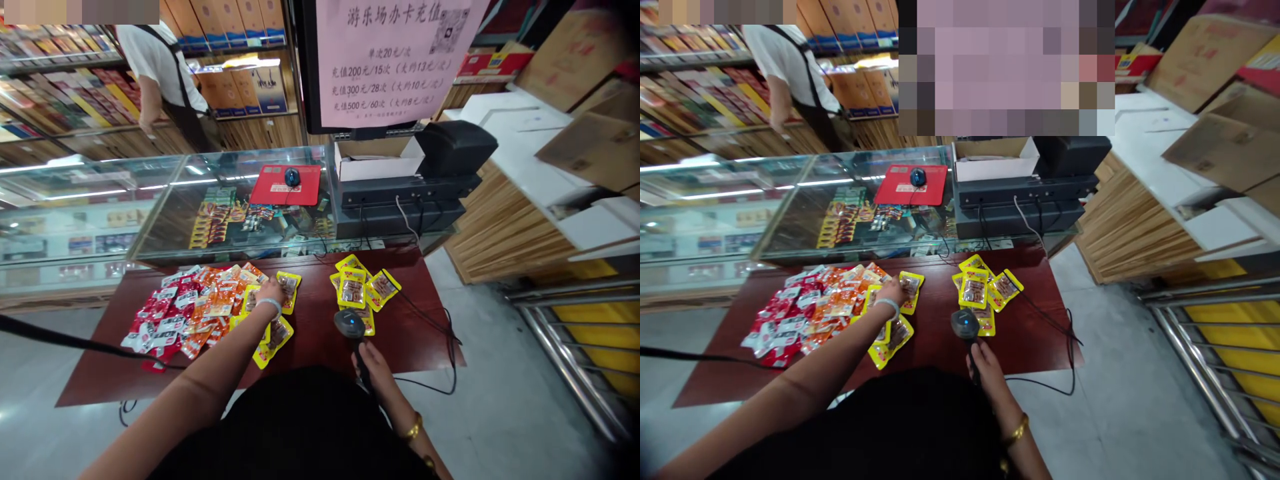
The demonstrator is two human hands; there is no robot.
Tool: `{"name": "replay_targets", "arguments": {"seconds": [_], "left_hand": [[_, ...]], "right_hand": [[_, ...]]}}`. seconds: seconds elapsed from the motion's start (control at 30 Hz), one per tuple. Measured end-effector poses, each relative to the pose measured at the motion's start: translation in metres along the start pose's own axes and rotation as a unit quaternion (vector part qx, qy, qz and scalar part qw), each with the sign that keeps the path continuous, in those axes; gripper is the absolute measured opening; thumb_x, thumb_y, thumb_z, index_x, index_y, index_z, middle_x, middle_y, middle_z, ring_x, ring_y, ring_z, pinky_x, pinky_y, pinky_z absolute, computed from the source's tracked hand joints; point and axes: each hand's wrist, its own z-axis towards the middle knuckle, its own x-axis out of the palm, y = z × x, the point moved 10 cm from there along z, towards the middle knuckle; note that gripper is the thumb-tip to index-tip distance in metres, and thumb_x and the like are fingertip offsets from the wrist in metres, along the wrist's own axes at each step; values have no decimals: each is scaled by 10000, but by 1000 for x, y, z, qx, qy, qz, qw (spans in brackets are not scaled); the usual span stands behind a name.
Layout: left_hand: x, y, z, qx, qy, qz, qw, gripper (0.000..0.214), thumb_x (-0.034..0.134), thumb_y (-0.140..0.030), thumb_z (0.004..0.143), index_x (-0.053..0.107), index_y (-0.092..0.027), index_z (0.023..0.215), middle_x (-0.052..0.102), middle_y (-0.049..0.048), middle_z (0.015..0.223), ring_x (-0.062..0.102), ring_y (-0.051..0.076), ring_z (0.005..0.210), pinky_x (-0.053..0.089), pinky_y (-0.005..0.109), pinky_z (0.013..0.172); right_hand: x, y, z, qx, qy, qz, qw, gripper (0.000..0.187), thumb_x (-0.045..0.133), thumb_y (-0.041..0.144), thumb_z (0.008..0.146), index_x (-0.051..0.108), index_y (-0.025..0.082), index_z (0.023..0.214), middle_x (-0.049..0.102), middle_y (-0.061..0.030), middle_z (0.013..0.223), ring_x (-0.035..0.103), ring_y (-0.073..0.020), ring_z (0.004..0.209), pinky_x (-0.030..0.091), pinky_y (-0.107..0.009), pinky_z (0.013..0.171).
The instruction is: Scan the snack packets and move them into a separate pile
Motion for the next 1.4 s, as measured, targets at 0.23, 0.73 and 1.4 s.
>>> {"name": "replay_targets", "arguments": {"seconds": [0.23, 0.73, 1.4], "left_hand": [[1, -25, 1, 64, 53, -57, 995, 400, 652, -466, 711, 667, -173, 983, 700, 146, 981, 656, 268, 926, 456, 291, 750], [34, -101, -60, 133, 133, -383, 904, 252, 700, -291, 639, 719, -134, 834, 719, 41, 723, 644, 177, 687, 465, 214, 598], [-7, 40, -43, -34, -100, -141, 984, 534, 667, -429, 736, 538, -145, 1170, 554, 175, 1240, 495, 308, 1190, 369, 413, 983]], "right_hand": [[4, 2, -1, -5, 3, -13, 1000, 580, 722, 681, 581, 530, 206, 851, 522, 70, 515, 408, -60, 377, 270, -169, 379], [24, 41, -4, -105, 39, -30, 993, 529, 628, 701, 682, 539, 198, 821, 500, 58, 521, 402, -80, 395, 270, -210, 400], [18, 10, 3, -21, 16, -51, 998, 523, 706, 683, 603, 502, 208, 684, 508, 50, 503, 393, -75, 385, 265, -197, 381]]}}
